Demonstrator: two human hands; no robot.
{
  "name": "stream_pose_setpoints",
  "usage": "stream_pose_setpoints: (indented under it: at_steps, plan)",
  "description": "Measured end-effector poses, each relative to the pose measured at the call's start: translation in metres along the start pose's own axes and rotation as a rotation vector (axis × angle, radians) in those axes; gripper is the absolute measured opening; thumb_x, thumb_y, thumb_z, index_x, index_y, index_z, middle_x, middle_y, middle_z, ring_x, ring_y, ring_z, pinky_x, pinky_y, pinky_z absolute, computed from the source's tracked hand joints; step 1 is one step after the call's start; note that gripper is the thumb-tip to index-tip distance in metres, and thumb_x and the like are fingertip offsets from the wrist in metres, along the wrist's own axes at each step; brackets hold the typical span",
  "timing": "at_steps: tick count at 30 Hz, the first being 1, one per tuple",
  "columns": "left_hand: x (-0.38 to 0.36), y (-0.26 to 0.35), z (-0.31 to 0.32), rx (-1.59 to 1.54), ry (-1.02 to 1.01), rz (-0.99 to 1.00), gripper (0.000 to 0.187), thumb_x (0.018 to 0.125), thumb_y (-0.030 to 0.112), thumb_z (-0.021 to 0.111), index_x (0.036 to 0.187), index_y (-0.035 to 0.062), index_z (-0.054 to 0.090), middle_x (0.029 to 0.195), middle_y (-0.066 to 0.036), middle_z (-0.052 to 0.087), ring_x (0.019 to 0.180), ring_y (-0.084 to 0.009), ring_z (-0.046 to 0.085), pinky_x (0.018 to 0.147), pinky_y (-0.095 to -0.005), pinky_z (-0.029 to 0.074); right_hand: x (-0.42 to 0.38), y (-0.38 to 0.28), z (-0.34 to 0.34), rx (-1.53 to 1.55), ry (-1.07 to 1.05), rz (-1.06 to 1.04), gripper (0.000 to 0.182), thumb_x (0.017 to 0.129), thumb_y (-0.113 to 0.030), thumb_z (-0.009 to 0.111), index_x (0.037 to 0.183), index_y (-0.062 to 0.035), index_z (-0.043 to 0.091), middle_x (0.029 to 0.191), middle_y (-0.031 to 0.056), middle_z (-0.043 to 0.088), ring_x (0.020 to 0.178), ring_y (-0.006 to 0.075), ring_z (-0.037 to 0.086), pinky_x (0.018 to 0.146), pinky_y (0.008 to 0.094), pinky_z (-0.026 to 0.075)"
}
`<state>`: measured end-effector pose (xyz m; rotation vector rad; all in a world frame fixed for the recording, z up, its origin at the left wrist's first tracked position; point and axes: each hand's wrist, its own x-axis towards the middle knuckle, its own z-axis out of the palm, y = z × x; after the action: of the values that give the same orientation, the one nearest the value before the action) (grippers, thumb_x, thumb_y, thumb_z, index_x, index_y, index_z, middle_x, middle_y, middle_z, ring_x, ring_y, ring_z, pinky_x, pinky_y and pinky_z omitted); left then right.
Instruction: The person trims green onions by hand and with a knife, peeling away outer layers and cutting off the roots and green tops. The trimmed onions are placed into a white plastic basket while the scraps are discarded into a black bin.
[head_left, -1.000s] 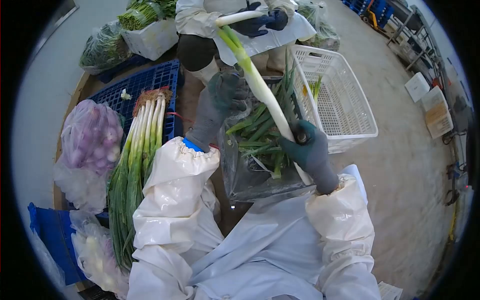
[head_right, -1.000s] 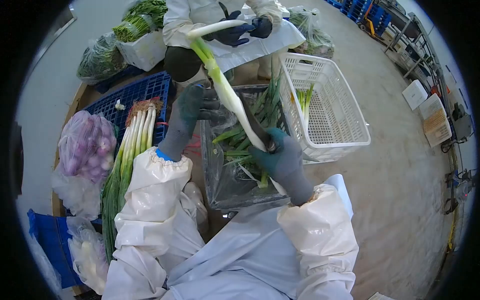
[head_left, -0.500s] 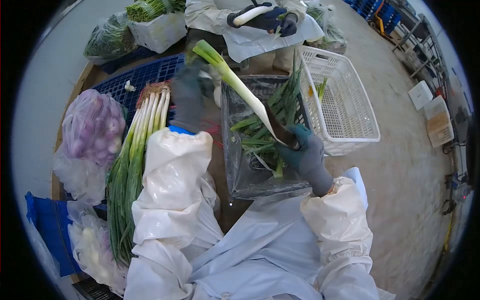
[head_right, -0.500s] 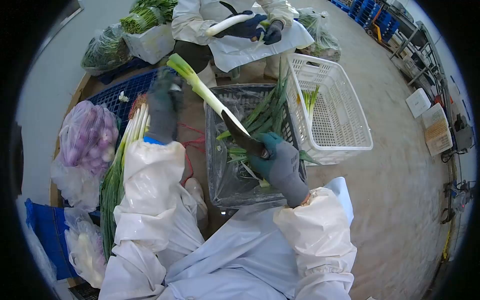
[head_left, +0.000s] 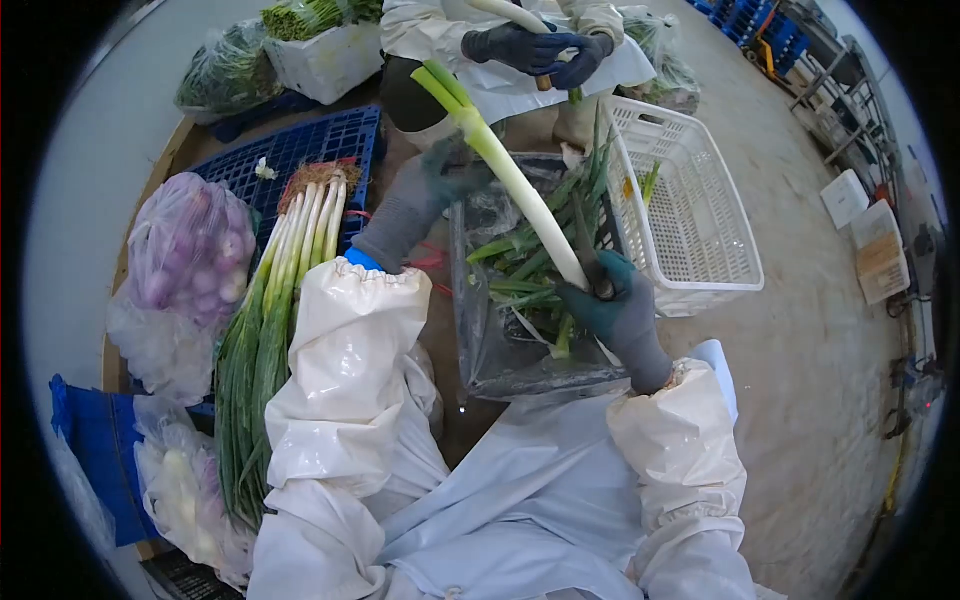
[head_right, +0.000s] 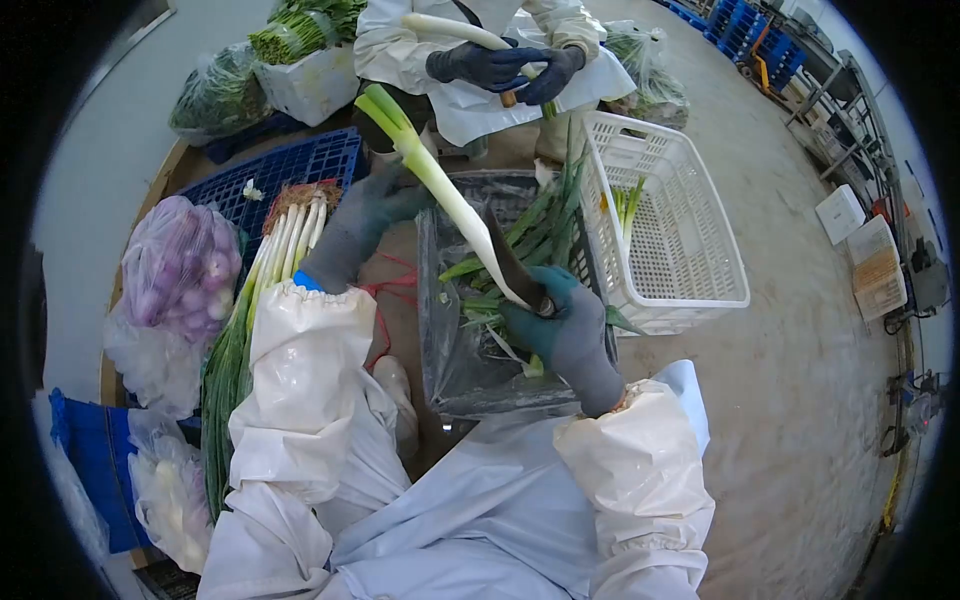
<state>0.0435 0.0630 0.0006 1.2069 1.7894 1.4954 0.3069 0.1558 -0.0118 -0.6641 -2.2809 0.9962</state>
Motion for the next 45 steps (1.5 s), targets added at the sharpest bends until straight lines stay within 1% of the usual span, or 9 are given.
stream_pose_setpoints:
  at_steps: [2,11,21,24,28,31,36,38,45]
  plan:
    - [-0.001,-0.003,-0.006,-0.430,0.018,-0.020,0.038,0.089,0.023,0.062,0.121,0.0022,0.059,0.105,-0.006,0.066,0.092,-0.0169,0.063,0.083,-0.0291,0.051,-0.001,-0.004,-0.003,0.016,0.015,0.016,0.035,0.071,-0.012,0.078,0.103,-0.0033,0.066,0.086,0.0087,0.063,0.075,0.0174,0.062,0.067,0.0301,0.048]
    - [0.006,-0.025,-0.012,-0.318,0.067,-0.113,0.029,0.090,0.020,0.058,0.113,0.0041,0.062,0.099,-0.005,0.066,0.086,-0.0146,0.063,0.075,-0.0274,0.051,-0.006,-0.051,-0.058,0.413,0.630,0.168,0.025,0.077,-0.008,0.076,0.097,0.0037,0.066,0.091,0.0052,0.067,0.075,0.0097,0.059,0.068,0.0248,0.048]
    - [0.010,-0.026,-0.006,-0.080,-0.002,-0.137,0.029,0.088,0.024,0.059,0.110,0.0049,0.065,0.091,-0.003,0.065,0.079,-0.0112,0.060,0.069,-0.0262,0.049,0.011,0.151,-0.157,-0.143,-0.028,0.277,0.023,0.086,-0.001,0.058,0.104,-0.0075,0.072,0.081,0.0027,0.064,0.054,0.0099,0.056,0.048,0.0237,0.048]
    - [0.012,-0.026,0.003,-0.020,0.036,-0.132,0.029,0.088,0.024,0.060,0.109,0.0040,0.066,0.090,-0.002,0.065,0.078,-0.0105,0.059,0.068,-0.0264,0.048,0.043,0.169,-0.151,0.215,0.210,0.718,0.018,0.078,-0.013,0.074,0.088,0.0029,0.071,0.075,0.0103,0.067,0.055,0.0160,0.061,0.049,0.0276,0.049]
    - [0.013,-0.021,0.011,0.099,0.038,-0.116,0.031,0.088,0.023,0.061,0.110,0.0030,0.065,0.091,-0.003,0.066,0.080,-0.0107,0.059,0.069,-0.0260,0.048,0.095,0.250,-0.159,0.531,0.288,0.511,0.035,0.081,-0.033,0.073,0.080,0.0008,0.069,0.068,0.0094,0.065,0.056,0.0187,0.061,0.051,0.0324,0.051]
    - [0.015,-0.022,0.012,0.161,0.026,-0.037,0.033,0.087,0.022,0.061,0.112,0.0021,0.065,0.094,-0.007,0.067,0.084,-0.0140,0.061,0.073,-0.0284,0.050,0.107,0.236,-0.176,-0.264,0.360,0.606,0.041,0.076,-0.041,0.075,0.070,-0.0029,0.059,0.057,0.0072,0.054,0.046,0.0200,0.054,0.041,0.0358,0.047]
    - [0.005,-0.018,0.024,0.255,-0.036,-0.001,0.028,0.085,0.021,0.063,0.103,-0.0003,0.066,0.095,-0.014,0.069,0.087,-0.0187,0.065,0.077,-0.0343,0.051,0.074,0.204,-0.150,0.146,0.208,0.618,0.030,0.081,-0.030,0.067,0.093,-0.0025,0.067,0.075,0.0052,0.061,0.054,0.0153,0.052,0.047,0.0305,0.043]
    - [0.014,-0.047,0.023,0.823,-0.022,0.304,0.036,0.080,0.033,0.068,0.095,0.0003,0.066,0.090,-0.020,0.067,0.080,-0.0286,0.066,0.070,-0.0375,0.052,0.064,0.176,-0.132,0.170,0.148,0.554,0.030,0.083,-0.028,0.065,0.098,-0.0024,0.067,0.081,0.0060,0.063,0.052,0.0128,0.050,0.047,0.0288,0.042]
    - [0.016,-0.019,0.024,0.394,0.464,0.225,0.026,0.077,0.025,0.066,0.089,0.0028,0.068,0.079,-0.017,0.065,0.075,-0.0331,0.064,0.069,-0.0413,0.050,0.027,0.027,-0.069,0.271,0.014,0.509,0.035,0.086,-0.028,0.062,0.110,-0.0025,0.064,0.085,0.0064,0.060,0.051,0.0079,0.048,0.039,0.0224,0.038]
